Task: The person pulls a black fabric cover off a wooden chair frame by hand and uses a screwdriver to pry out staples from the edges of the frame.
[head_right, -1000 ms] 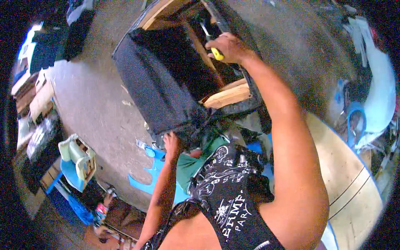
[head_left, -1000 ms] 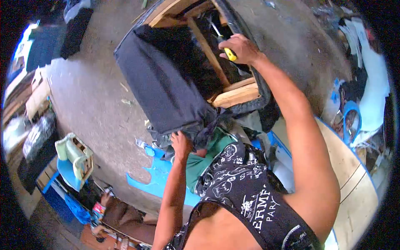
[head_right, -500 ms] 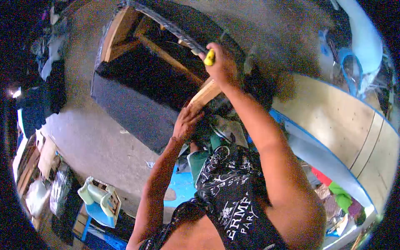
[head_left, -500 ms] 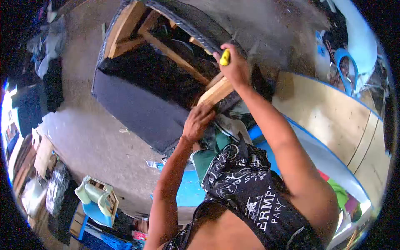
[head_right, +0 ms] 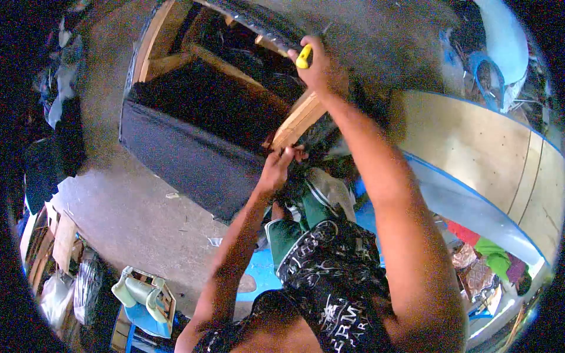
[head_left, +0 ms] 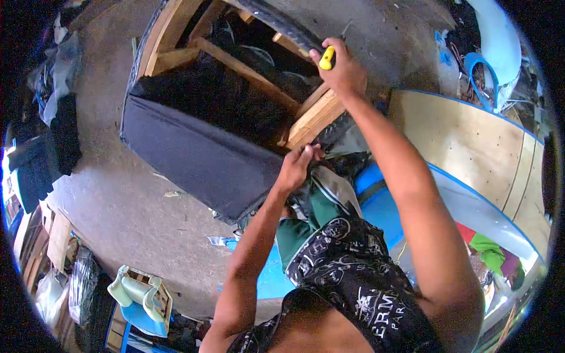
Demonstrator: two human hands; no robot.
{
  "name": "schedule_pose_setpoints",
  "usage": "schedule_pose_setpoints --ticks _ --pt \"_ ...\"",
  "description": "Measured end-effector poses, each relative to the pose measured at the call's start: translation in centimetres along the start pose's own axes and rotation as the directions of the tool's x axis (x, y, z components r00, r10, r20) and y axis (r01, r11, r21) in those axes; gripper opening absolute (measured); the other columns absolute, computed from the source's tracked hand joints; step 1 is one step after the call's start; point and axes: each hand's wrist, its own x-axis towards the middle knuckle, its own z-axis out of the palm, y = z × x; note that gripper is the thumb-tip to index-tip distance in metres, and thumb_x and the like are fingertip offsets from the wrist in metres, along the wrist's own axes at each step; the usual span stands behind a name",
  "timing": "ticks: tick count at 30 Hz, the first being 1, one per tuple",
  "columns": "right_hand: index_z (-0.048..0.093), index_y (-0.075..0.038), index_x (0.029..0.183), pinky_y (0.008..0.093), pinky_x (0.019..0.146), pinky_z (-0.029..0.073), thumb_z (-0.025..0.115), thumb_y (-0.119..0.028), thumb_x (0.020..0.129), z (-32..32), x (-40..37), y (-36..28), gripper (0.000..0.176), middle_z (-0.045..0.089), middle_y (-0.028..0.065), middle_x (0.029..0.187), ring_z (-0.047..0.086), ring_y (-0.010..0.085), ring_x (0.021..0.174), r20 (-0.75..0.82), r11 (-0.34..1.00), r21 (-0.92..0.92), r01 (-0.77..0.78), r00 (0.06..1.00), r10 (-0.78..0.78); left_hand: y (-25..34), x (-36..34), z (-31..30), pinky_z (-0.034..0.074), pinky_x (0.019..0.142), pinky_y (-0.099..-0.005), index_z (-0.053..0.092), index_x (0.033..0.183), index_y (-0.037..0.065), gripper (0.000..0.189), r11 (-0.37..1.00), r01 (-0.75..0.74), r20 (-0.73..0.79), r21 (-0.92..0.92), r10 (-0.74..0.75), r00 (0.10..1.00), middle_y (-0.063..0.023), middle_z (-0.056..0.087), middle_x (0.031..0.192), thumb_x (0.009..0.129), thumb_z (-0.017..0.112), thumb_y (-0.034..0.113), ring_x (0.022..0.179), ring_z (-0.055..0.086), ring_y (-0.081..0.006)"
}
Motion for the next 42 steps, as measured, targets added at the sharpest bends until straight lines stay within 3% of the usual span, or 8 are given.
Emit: schedule_pose_setpoints --ticks 3,11,12,15,20,24,30,42 --pt "0.058 -0.018 0.111 0.0448 0.074 0.054 0.072 -0.051 0.084 1.0 0.2 1.2 0.045 0.069 0.0116 0.098 0.068 0.0369 0.089 -0.087 0.991 -0.079 0.111 0.989 -0.118 -1.1 1.4 2.3 0.038 0.063 -0.0292 0.054 0.082 0.004 0.037 0.813 -0.074 -0.263 -0.577 -0.100 0.960 0.0012 0.047 0.072 0.106 0.044 0.029 0.065 0.039 -0.0099" --pt "0.052 -0.015 0.128 0.0427 0.091 0.049 0.073 -0.045 0.087 0.3 -1.3 0.4 0.055 0.063 0.0133 0.124 0.060 0.0327 0.113 0.011 0.990 -0.133 0.048 0.999 -0.046 -14.4 -17.2 -4.3 0.044 0.070 -0.0396 0.057 0.079 0.009 0.030 0.324 -0.119 -0.291 -0.939 -0.558 0.777 0.0008 0.049 0.067 0.097 0.056 0.032 0.064 0.048 -0.0159" --pt "0.052 -0.015 0.128 0.0427 0.091 0.049 0.073 -0.045 0.087 0.3 -1.5 -0.2 0.055 0.063 0.0133 0.124 0.060 0.0327 0.113 0.013 0.990 -0.133 0.047 0.999 -0.046 -15.9 -21.6 -6.2 0.043 0.068 -0.0361 0.051 0.074 0.013 0.031 0.777 -0.041 -0.604 -0.628 -0.454 0.655 0.0029 0.040 0.064 0.100 0.053 0.030 0.060 0.041 -0.0130" --pt "0.052 -0.016 0.128 0.0426 0.087 0.050 0.072 -0.045 0.087 0.4 -1.7 -0.9 0.053 0.064 0.0123 0.120 0.061 0.0327 0.110 0.003 0.984 -0.173 -0.050 0.999 0.052 -18.7 -27.1 -11.5 0.041 0.062 -0.0324 0.047 0.074 0.014 0.032 0.385 -0.335 -0.459 -0.860 -0.298 0.837 0.0037 0.037 0.064 0.102 0.050 0.029 0.058 0.038 -0.0098" --pt "0.058 -0.021 0.108 0.0453 0.073 0.053 0.070 -0.058 0.083 1.3 -1.5 1.8 0.047 0.071 0.0139 0.093 0.068 0.0375 0.090 -0.098 0.978 -0.146 0.147 0.982 -0.162 -15.5 -22.8 -12.0 0.041 0.062 -0.0306 0.047 0.085 0.010 0.027 0.855 0.162 -0.652 -0.492 -0.485 0.582 0.0040 0.042 0.067 0.105 0.044 0.027 0.061 0.040 -0.0090" --pt "0.058 -0.023 0.108 0.0450 0.071 0.053 0.070 -0.059 0.083 1.9 -0.9 2.8 0.046 0.071 0.0143 0.093 0.068 0.0382 0.091 -0.125 0.982 -0.015 0.191 0.974 -0.191 -9.8 -19.2 -11.7 0.045 0.094 -0.0466 0.057 0.117 0.006 0.025 0.522 0.368 -0.578 0.769 0.323 0.749 -0.0134 0.059 0.112 0.093 0.051 0.004 0.099 0.058 -0.0326" --pt "0.058 -0.010 0.106 0.0402 0.080 0.052 0.081 -0.032 0.081 1.8 -4.9 -1.8 0.040 0.066 0.0139 0.099 0.066 0.0292 0.092 -0.366 0.869 0.234 0.436 0.867 -0.337 -10.3 -15.4 -12.0 0.035 0.110 -0.0509 0.051 0.138 0.016 0.065 0.253 -0.157 0.046 0.955 0.396 0.917 -0.0180 0.049 0.139 0.075 0.058 -0.001 0.120 0.052 -0.0393" --pt "0.057 -0.013 0.106 0.0414 0.080 0.045 0.076 -0.028 0.083 9.6 -20.4 -5.3 0.033 0.069 0.0050 0.093 0.066 0.0268 0.084 0.183 0.865 0.078 0.496 0.846 -0.501 -10.6 -10.5 -8.9 0.041 0.107 -0.0453 0.066 0.110 0.009 0.035 0.508 -0.531 0.158 0.678 0.605 0.780 -0.0118 0.063 0.119 0.076 0.065 0.014 0.120 0.054 -0.0337"
